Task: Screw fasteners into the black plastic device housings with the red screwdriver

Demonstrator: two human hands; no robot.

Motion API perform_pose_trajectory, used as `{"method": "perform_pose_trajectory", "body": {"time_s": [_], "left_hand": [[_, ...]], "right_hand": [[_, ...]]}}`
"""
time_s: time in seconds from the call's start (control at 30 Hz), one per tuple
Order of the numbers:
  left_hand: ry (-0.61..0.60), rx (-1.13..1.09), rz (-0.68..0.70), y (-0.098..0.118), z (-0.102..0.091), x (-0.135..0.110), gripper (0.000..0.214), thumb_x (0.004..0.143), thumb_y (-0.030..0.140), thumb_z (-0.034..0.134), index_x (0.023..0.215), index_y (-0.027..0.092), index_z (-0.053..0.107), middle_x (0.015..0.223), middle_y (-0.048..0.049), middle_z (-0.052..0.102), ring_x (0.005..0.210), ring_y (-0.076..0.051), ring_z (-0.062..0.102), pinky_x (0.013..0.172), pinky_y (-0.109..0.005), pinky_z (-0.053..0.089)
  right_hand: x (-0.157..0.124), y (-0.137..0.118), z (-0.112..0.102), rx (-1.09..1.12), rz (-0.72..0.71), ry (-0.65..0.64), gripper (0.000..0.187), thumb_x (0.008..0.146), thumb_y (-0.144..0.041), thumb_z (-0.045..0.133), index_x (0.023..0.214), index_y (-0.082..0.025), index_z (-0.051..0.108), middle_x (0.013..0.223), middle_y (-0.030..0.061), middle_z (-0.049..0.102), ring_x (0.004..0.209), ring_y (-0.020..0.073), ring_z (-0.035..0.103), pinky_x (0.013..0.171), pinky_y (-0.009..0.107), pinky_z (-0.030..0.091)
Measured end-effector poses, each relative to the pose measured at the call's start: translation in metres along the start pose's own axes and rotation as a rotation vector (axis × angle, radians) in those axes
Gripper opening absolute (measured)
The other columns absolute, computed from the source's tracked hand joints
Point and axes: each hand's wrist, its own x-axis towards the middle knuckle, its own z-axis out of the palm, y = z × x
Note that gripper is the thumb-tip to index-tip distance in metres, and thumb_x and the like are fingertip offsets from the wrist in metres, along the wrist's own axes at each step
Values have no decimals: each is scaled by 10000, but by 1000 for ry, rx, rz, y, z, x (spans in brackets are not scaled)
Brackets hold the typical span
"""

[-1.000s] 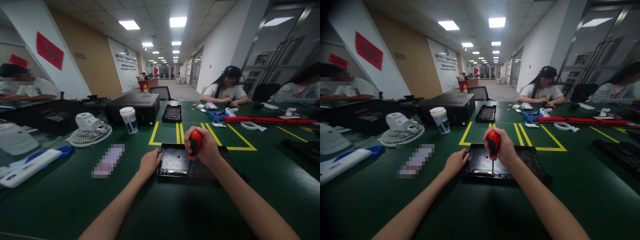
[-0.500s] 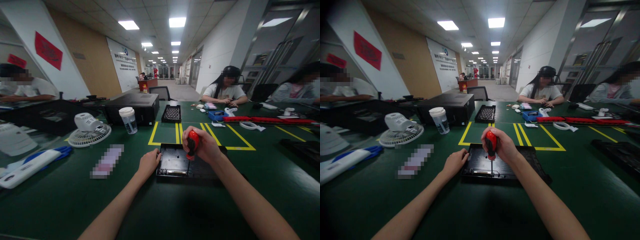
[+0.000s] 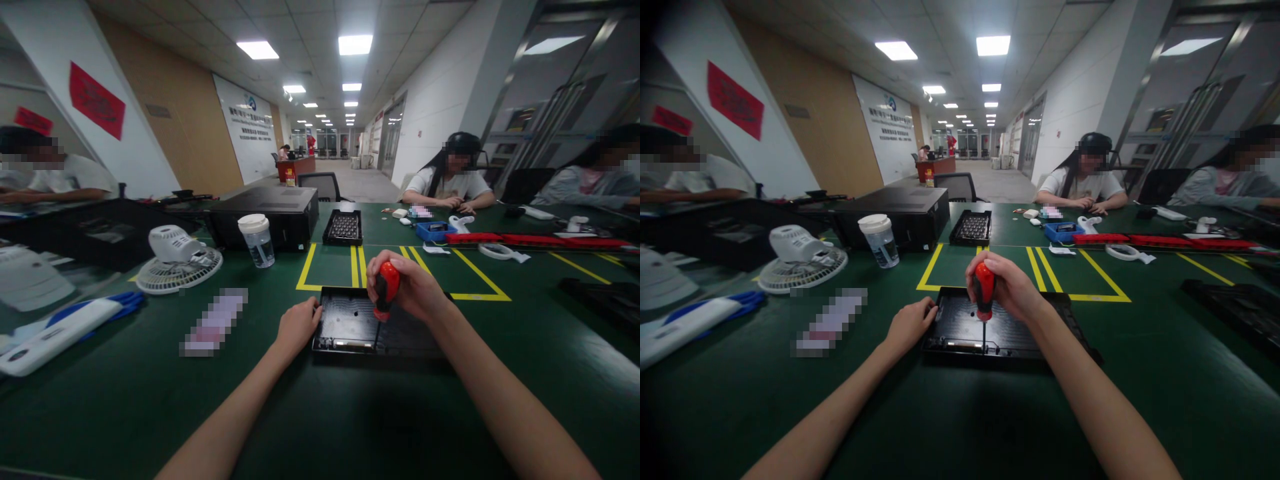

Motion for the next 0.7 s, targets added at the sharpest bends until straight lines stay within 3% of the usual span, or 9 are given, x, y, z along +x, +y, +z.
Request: {"method": "perform_pose_trajectory", "body": {"time_s": [0.7], "left_hand": [[-16, -4, -17, 2, -2, 0, 294, 872, 426, 327, 937, 225, 533, 850, -46, 653, 768, -182, 613, 642, -259, 426]], "right_hand": [[-5, -6, -7, -70, 0, 27, 150, 826, -238, 423, 851, -143, 536, 855, 55, 561, 663, 183, 620, 605, 326, 469]]}}
